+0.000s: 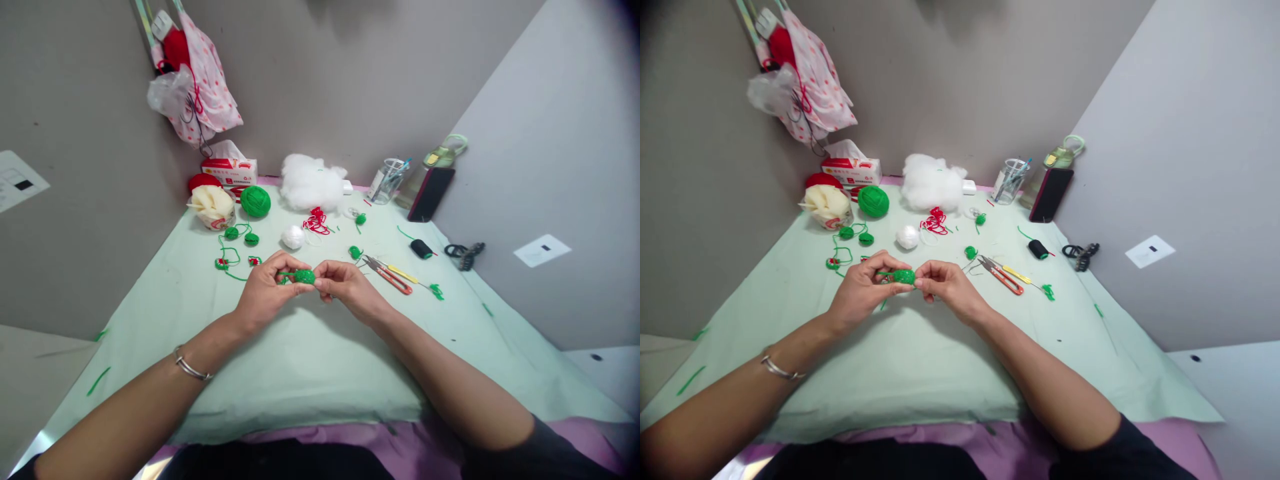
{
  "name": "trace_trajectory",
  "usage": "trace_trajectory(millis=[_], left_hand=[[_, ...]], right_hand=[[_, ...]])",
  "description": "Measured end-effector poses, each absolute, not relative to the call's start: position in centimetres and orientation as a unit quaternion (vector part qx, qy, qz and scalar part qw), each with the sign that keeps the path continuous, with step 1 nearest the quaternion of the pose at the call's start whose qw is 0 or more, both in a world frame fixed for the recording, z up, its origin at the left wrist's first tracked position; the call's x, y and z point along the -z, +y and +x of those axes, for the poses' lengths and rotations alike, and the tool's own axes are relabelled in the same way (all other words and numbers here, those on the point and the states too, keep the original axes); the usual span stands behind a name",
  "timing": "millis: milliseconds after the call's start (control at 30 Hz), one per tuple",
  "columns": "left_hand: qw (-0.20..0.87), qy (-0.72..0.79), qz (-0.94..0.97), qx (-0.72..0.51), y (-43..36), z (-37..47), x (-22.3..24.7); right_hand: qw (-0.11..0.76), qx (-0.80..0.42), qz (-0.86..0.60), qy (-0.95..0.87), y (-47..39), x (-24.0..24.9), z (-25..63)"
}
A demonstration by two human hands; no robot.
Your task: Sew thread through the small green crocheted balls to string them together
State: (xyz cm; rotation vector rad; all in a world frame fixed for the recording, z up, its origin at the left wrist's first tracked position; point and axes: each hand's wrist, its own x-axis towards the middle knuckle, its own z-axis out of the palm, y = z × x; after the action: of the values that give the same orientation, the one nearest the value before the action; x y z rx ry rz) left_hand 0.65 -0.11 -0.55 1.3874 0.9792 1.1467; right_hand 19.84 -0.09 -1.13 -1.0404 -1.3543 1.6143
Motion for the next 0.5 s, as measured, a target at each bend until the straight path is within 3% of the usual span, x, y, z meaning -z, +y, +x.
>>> trace_trajectory(millis=[500], left_hand=[[0.442, 0.418, 0.657, -0.446, 0.3, 0.8, 1.6]], right_hand=[[0.362, -0.601, -0.465, -0.54, -0.3, 0.5, 20.2]])
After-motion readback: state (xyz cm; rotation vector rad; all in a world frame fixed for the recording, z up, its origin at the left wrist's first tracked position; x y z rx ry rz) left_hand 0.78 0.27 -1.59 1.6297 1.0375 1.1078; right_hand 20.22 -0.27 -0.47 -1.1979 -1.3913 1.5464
